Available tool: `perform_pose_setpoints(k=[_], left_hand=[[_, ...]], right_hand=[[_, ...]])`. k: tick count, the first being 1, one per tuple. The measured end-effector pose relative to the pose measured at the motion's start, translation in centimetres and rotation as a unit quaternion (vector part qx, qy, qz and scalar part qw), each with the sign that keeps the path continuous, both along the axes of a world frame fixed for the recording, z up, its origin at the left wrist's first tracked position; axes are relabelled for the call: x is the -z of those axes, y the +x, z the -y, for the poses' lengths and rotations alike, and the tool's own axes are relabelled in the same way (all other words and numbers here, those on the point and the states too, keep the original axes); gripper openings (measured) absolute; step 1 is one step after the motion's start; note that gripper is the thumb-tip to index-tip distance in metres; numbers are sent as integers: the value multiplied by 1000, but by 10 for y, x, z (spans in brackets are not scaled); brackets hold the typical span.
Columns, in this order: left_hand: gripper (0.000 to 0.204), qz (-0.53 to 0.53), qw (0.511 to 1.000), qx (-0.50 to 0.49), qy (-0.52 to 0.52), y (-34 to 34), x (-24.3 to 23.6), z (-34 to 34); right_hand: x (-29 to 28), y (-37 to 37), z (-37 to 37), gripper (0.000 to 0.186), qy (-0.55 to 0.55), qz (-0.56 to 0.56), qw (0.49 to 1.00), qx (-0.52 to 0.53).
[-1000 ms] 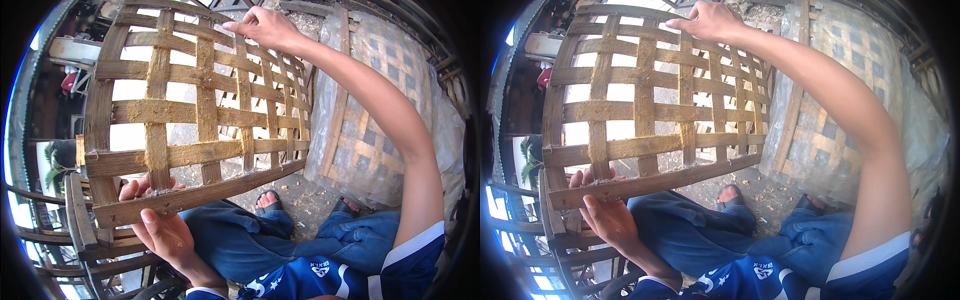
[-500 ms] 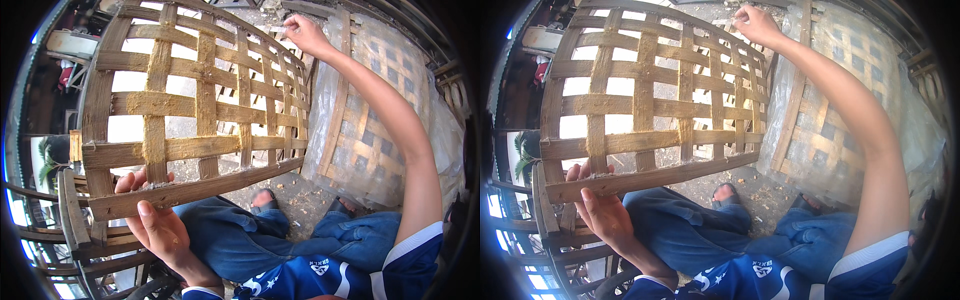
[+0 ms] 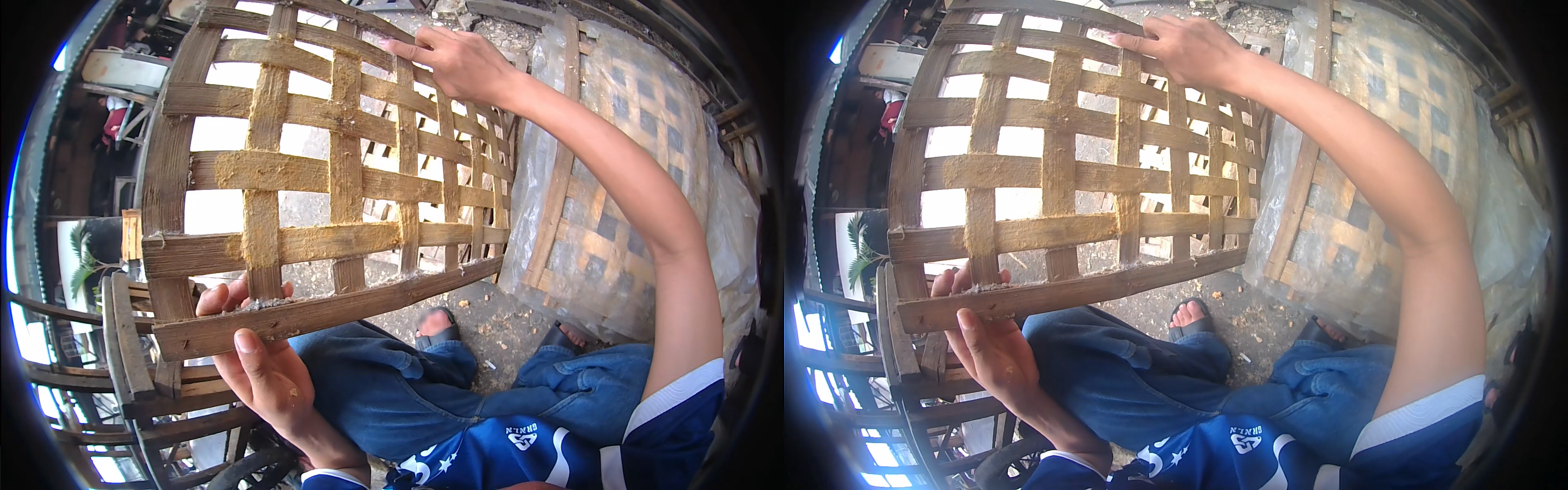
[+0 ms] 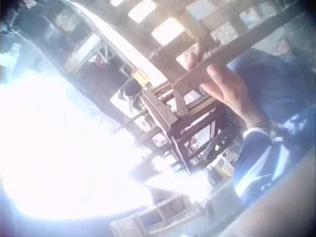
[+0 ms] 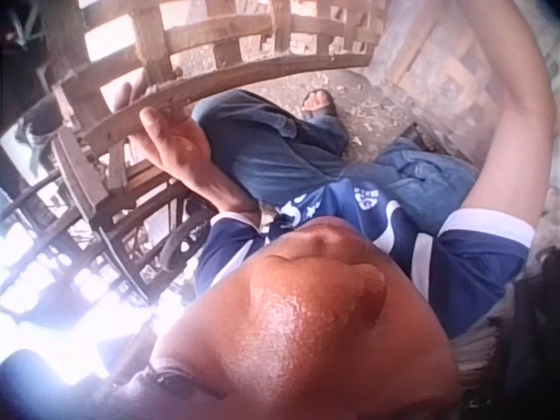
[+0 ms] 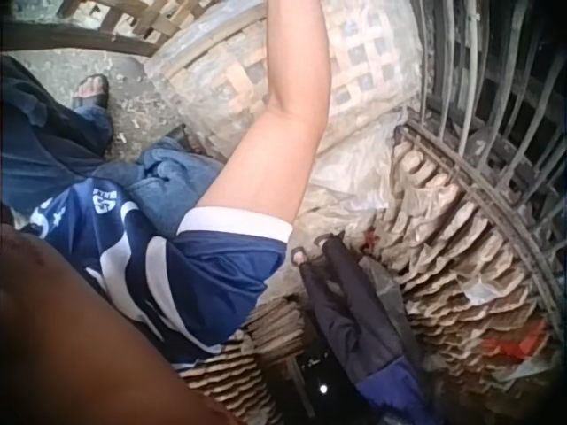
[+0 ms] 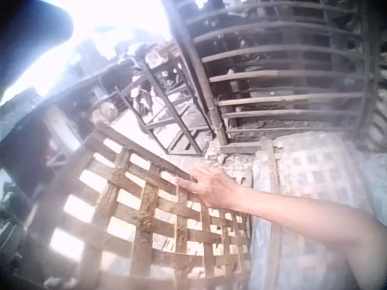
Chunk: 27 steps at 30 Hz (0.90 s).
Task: The person removes a plastic sheet from a stack of wooden lattice panels, then picks up one panel and scrapes off dried residue with their fingers. They continue scraping and rubbing the surface of the panel before placing it back on the stack.
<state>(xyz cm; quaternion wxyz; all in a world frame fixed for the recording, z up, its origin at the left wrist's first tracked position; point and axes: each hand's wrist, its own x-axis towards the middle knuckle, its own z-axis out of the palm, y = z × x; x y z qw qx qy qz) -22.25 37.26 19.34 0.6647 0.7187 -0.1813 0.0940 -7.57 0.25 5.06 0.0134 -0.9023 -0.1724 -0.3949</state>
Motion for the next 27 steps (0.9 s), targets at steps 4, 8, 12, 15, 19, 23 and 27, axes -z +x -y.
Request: perform_pose_setpoints(k=[4, 8, 12, 15, 19, 23, 27], left_hand=[[54, 4, 1000, 9, 9, -1, 1, -3], [55, 5, 1000, 15, 13, 1, 0, -3], [56, -2, 1000, 9, 28, -1, 1, 0], [55, 4, 999, -12, 43, -2, 4, -1], [55, 4, 999, -12, 41, 1, 3, -3], [57, 3, 999, -19, 39, 0, 1, -4], [57, 6, 999, -28, 37, -2, 1, -6]], right_hand=[[0, 1, -3, 76, 10, 47, 999, -25], [1, -1, 3, 78, -14, 13, 1000, 0], [13, -4, 11, 77, -28, 14, 999, -7], [25, -14, 23, 65, -39, -6, 999, -7], [15, -27, 36, 58, -22, -15, 1000, -10], [-9, -34, 28, 57, -7, 6, 1000, -15], [-20, -30, 12, 58, -27, 4, 1000, -15]])
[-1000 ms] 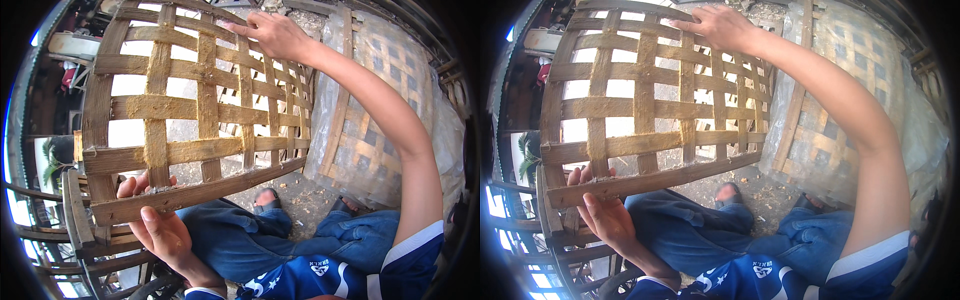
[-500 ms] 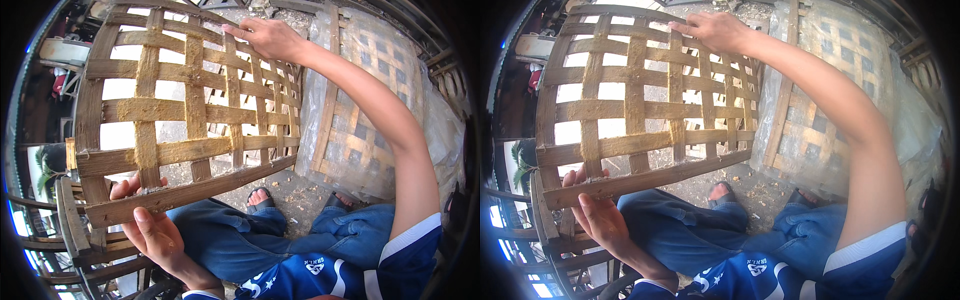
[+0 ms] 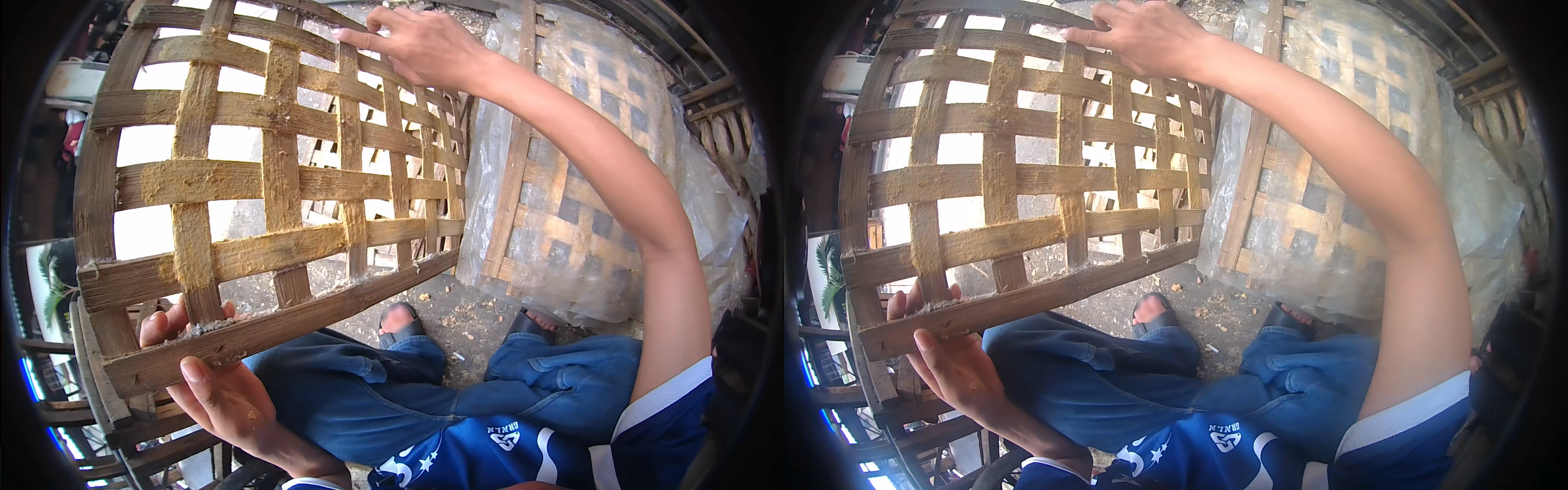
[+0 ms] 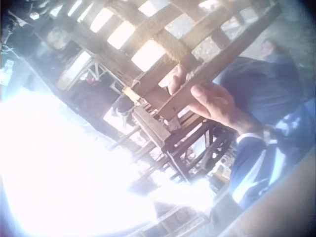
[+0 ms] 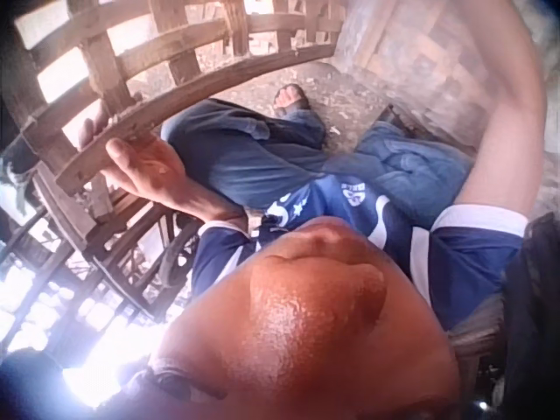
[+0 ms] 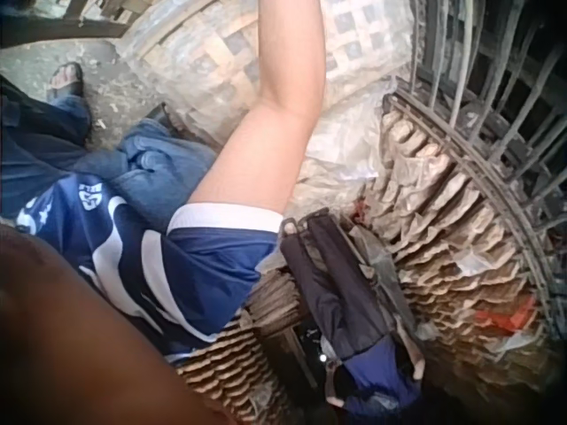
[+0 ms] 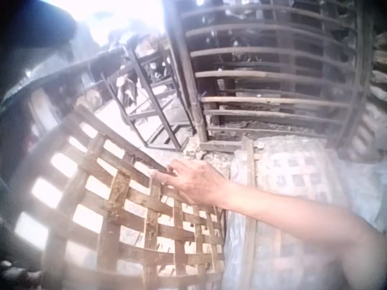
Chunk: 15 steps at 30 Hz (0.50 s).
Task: The person removes a plastic sheet from a stack of wooden lattice panels, then picks up one panel and scrapes off dried residue with their fingers. They continue scraping and rubbing the surface of the panel before placing it back on the stack.
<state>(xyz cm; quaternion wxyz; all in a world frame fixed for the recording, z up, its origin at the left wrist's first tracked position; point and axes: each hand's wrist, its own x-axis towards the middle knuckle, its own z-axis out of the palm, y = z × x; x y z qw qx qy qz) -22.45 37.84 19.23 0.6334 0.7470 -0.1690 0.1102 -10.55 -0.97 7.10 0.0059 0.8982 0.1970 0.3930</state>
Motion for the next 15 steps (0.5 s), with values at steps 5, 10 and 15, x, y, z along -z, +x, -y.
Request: perform_pose_setpoints(k=[5, 10, 15], left_hand=[[54, -17, 1000, 15, -17, 4, 1, -2], [54, -22, 1000, 17, 3, 1, 1, 2], [55, -1, 1000, 8, -10, 3, 4, 6]], right_hand=[[40, 11, 25, 69, -39, -32, 999, 14], [48, -19, 48, 56, 15, -129, 991, 28], [14, -17, 27, 55, 41, 0, 999, -12]])
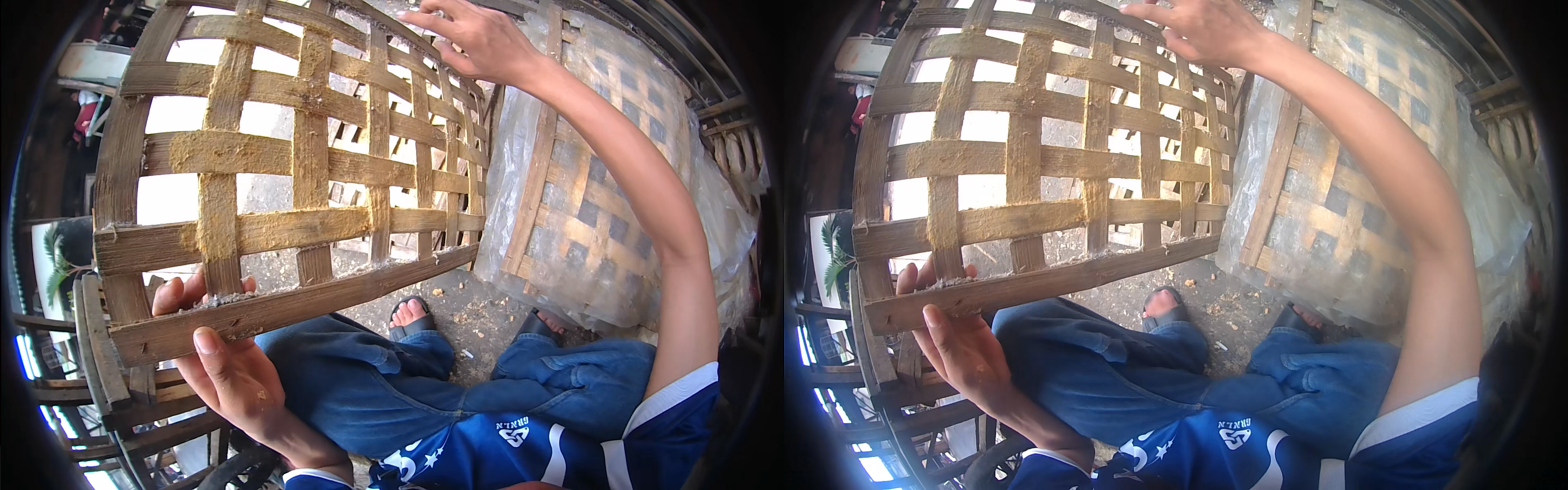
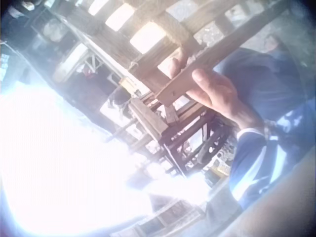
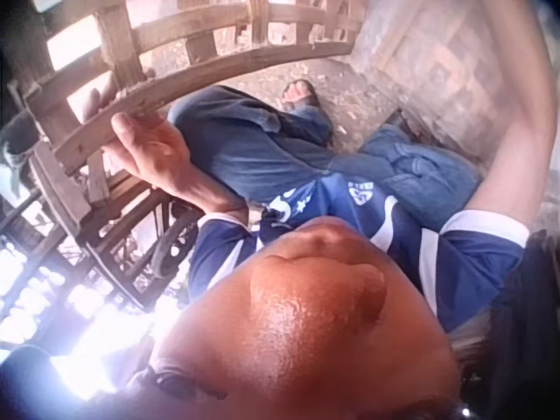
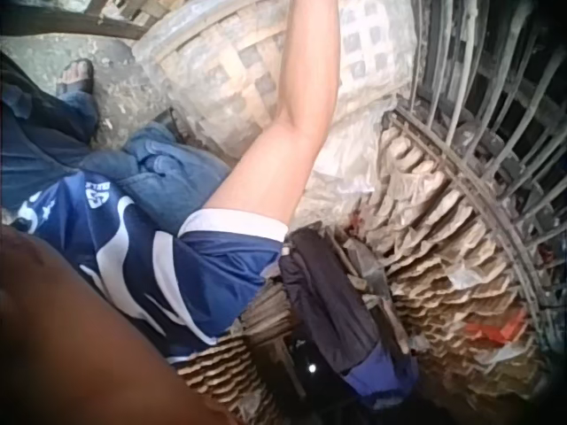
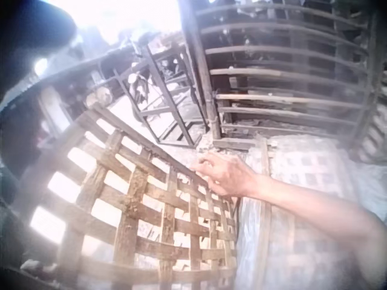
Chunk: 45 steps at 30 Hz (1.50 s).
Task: The person removes a plastic sheet from a stack of wooden lattice panels, then picks up one panel and scrapes off dried residue with their fingers. They continue scraping and rubbing the surface of the panel before placing it back on the stack.
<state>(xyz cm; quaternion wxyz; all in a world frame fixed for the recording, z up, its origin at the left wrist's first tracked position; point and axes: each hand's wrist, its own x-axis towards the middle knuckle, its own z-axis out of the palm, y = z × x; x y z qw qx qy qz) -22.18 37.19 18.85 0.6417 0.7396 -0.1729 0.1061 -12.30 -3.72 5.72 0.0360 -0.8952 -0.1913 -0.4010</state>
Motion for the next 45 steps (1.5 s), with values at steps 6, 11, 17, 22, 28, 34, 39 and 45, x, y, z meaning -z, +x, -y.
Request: perform_pose_setpoints(k=[6, 11, 17, 22, 28, 34, 39, 45], left_hand=[[53, -5, 1000, 17, 1, 1, 2, -4], [51, -23, 999, 26, 7, 0, -4, -4], [54, 7, 1000, 9, 12, -3, 1, 4], [49, 18, 999, 35, -3, -1, -3, -6], [48, 17, 999, 33, 2, -3, -6, -1], [47, 22, 999, 32, -2, -4, -5, 0], [45, 34, 999, 31, -9, -3, -3, 3], [46, 18, 999, 30, 0, -4, -5, -3]], right_hand=[[17, 25, -25, 65, -67, -107, 988, 89], [69, -8, 46, 39, -109, -162, 981, 0], [36, -22, 35, 20, 112, -164, 977, 83], [-16, 25, -30, 42, 236, -354, 873, 238], [-45, 40, -46, 47, 271, -266, 899, 220], [-41, 57, -41, 46, 206, -339, 876, 273], [-30, 52, -52, 49, 256, -287, 892, 236], [-43, 39, -44, 38, 262, -293, 904, 166]])
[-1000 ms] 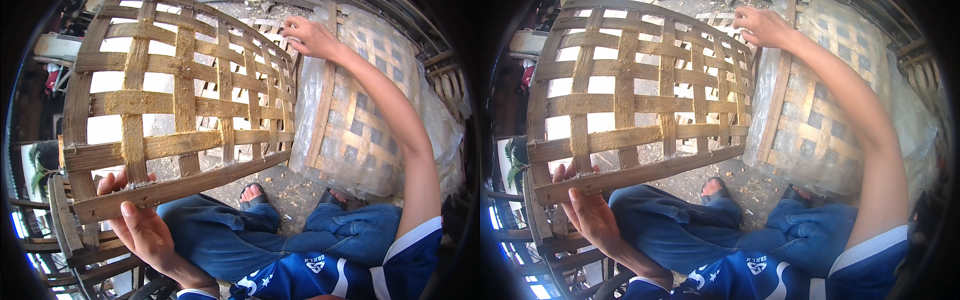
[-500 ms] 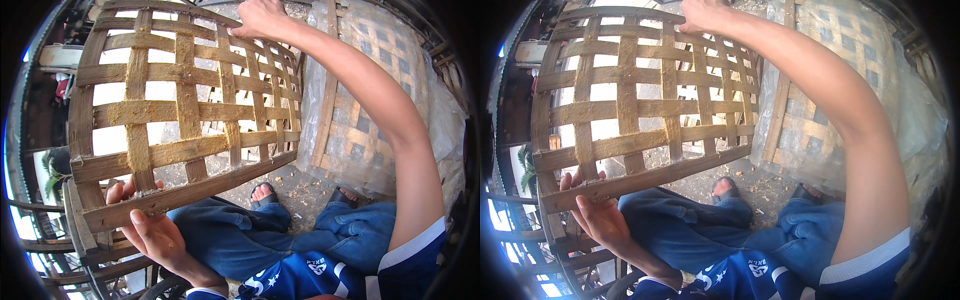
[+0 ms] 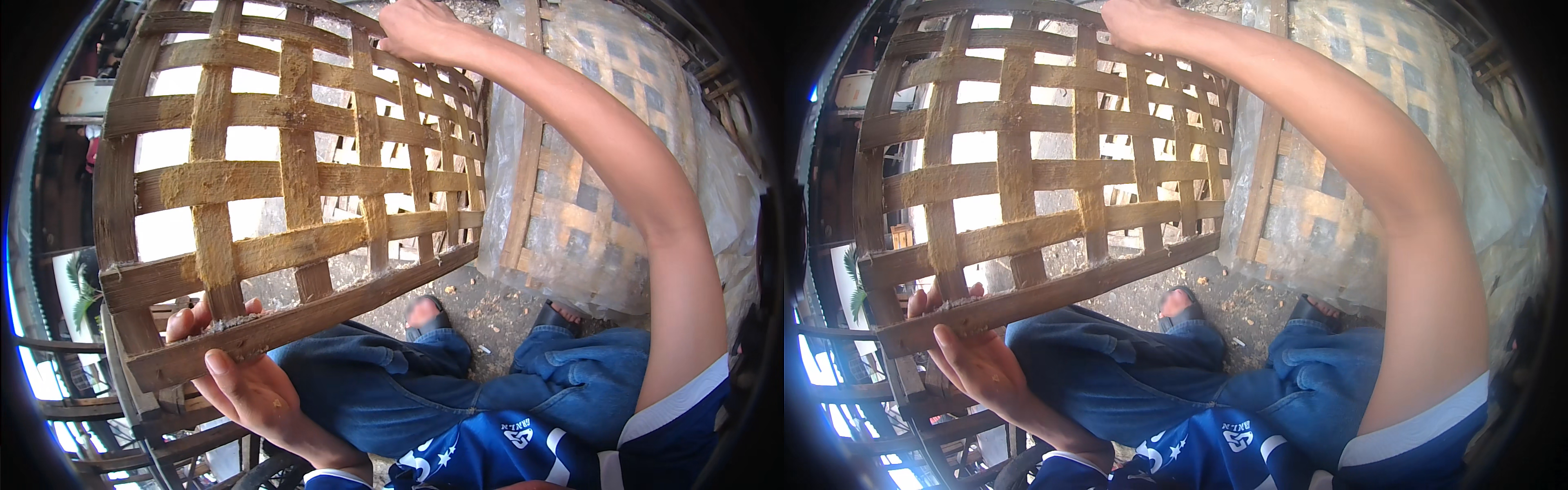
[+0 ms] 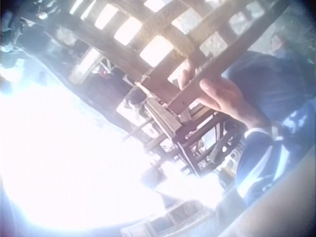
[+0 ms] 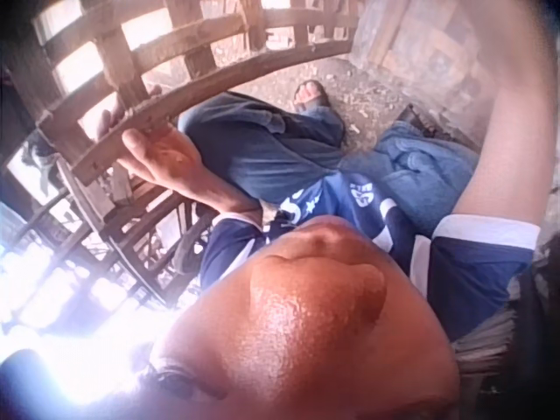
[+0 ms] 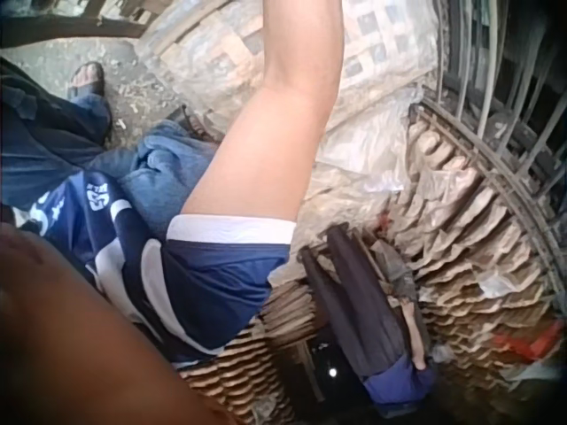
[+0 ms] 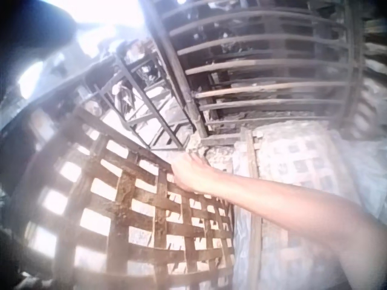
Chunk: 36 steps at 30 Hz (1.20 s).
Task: The person removes a plastic sheet from a stack of wooden lattice panels, then picks up one panel and scrapes off dried residue with their fingers. They continue scraping and rubbing the surface of the panel before placing it back on the stack.
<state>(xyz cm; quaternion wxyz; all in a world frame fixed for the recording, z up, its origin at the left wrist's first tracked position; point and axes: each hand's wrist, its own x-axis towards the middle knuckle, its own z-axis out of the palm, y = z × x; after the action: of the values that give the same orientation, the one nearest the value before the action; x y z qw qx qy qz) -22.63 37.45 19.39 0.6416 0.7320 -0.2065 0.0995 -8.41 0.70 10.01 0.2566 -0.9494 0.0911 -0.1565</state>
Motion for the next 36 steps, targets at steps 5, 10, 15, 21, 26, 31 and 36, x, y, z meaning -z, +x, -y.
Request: perform_pose_setpoints(k=[5, 10, 15, 21, 26, 31, 36], left_hand=[[45, -1, 999, -33, 1, 1, 3, 5], [44, -2, 1000, -11, 7, 3, 1, 0], [43, -17, 1000, -3, -6, 6, 3, -1], [47, -15, 1000, -16, -12, 7, 4, 3], [46, -20, 1000, -8, -3, 7, 4, -2], [46, -23, 1000, -3, -8, 7, 2, 0], [49, -28, 1000, -1, -3, 7, 0, -2]], right_hand=[[-2, 5, -9, 34, -42, -46, 998, -20], [-5, 3, 45, 33, 231, -42, 968, -93], [38, -20, 76, 27, 225, -122, 966, -46], [42, -25, 78, 25, 64, -135, 983, -109], [40, -24, 75, 23, 14, -244, 958, -148], [59, 6, 115, 29, 313, 59, 944, 85], [58, 8, 148, 31, 292, 134, 932, 167]])
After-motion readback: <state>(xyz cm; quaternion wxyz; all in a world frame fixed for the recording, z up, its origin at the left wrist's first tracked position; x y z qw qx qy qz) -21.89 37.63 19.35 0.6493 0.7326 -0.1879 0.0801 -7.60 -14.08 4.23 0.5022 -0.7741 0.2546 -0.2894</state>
